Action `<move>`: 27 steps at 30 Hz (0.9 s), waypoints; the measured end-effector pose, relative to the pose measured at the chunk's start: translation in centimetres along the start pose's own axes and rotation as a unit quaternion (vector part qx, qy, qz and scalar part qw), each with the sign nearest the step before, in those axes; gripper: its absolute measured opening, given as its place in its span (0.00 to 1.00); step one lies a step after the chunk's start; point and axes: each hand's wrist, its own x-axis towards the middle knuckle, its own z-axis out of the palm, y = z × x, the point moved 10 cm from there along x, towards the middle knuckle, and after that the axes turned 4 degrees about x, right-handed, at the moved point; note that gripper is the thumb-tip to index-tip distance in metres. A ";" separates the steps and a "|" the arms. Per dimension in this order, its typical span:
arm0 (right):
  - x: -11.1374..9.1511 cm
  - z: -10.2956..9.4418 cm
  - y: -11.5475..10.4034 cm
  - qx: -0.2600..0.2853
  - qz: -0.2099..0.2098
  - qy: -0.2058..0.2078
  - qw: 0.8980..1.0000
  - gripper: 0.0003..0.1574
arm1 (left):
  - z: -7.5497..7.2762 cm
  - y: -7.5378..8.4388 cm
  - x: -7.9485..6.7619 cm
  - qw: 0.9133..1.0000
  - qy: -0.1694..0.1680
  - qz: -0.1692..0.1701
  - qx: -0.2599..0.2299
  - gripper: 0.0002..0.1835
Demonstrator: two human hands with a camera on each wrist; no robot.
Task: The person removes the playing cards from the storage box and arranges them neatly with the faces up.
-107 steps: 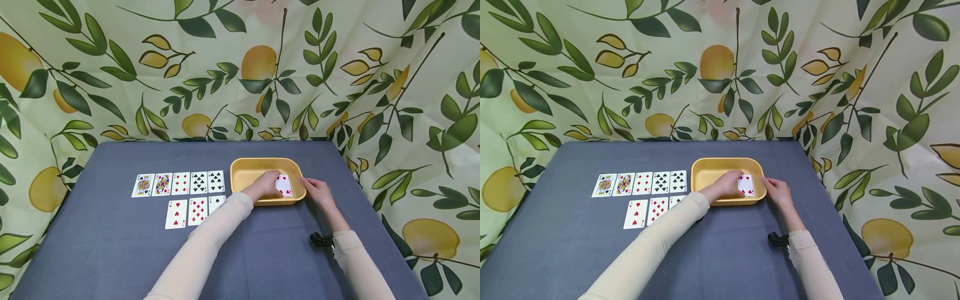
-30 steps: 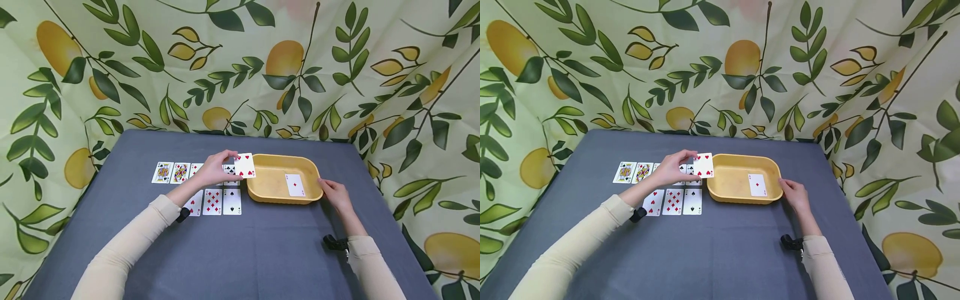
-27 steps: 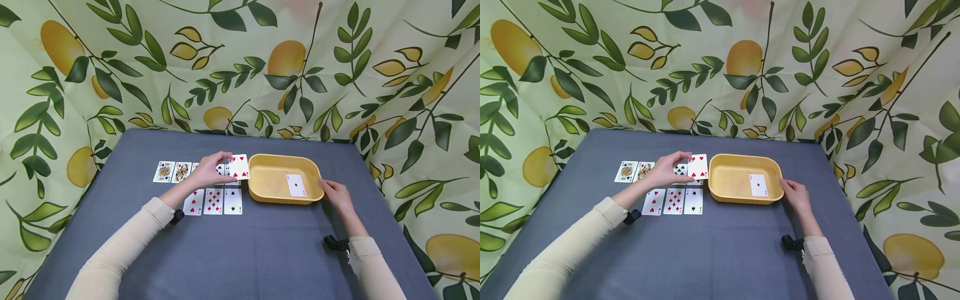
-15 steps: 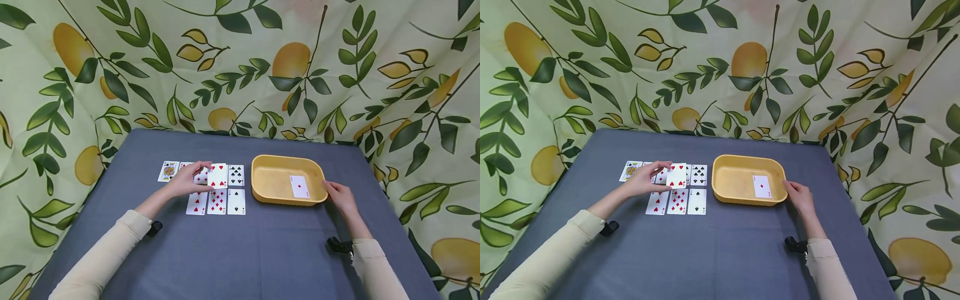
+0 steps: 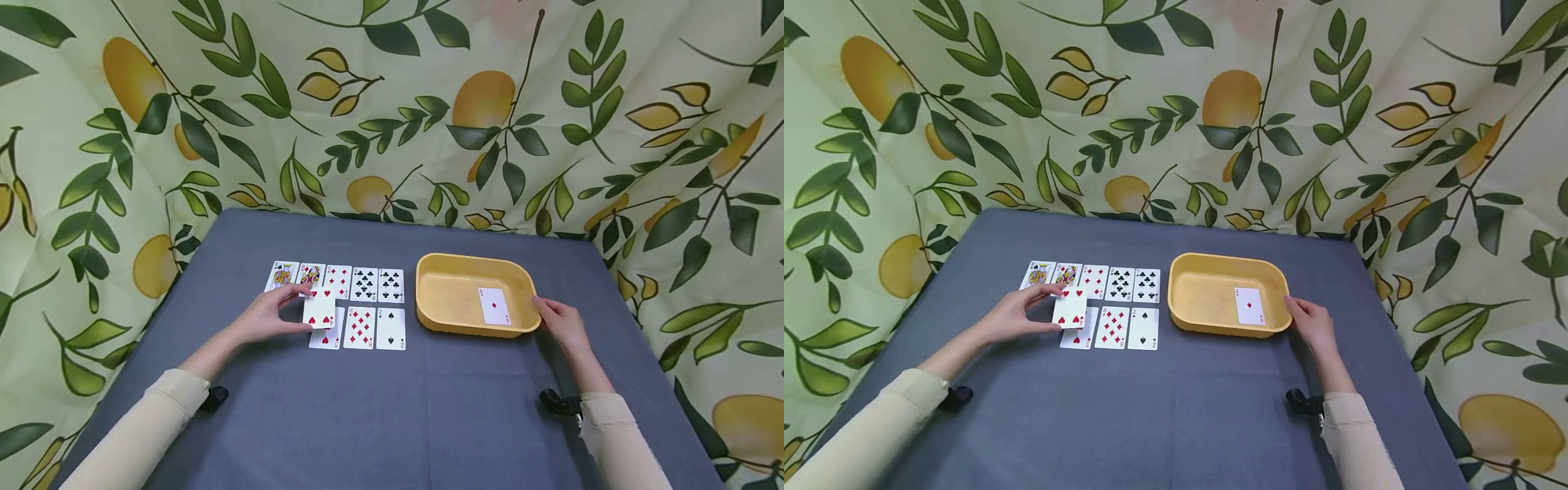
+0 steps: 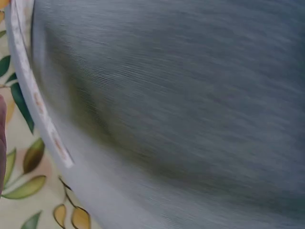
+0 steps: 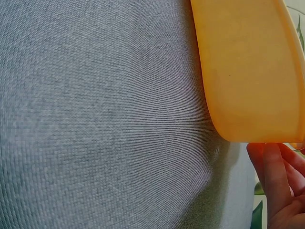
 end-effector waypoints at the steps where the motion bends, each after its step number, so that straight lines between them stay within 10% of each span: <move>1: 0.0 0.0 0.0 0.001 0.000 0.001 1.000 0.45 | -0.1 -0.2 -0.4 1.000 0.001 -0.002 -0.004 0.30; 27: 0.0 -0.1 0.0 0.002 0.002 0.002 1.000 0.45 | -0.8 -3.5 -4.6 0.998 -0.037 -0.029 0.044 0.30</move>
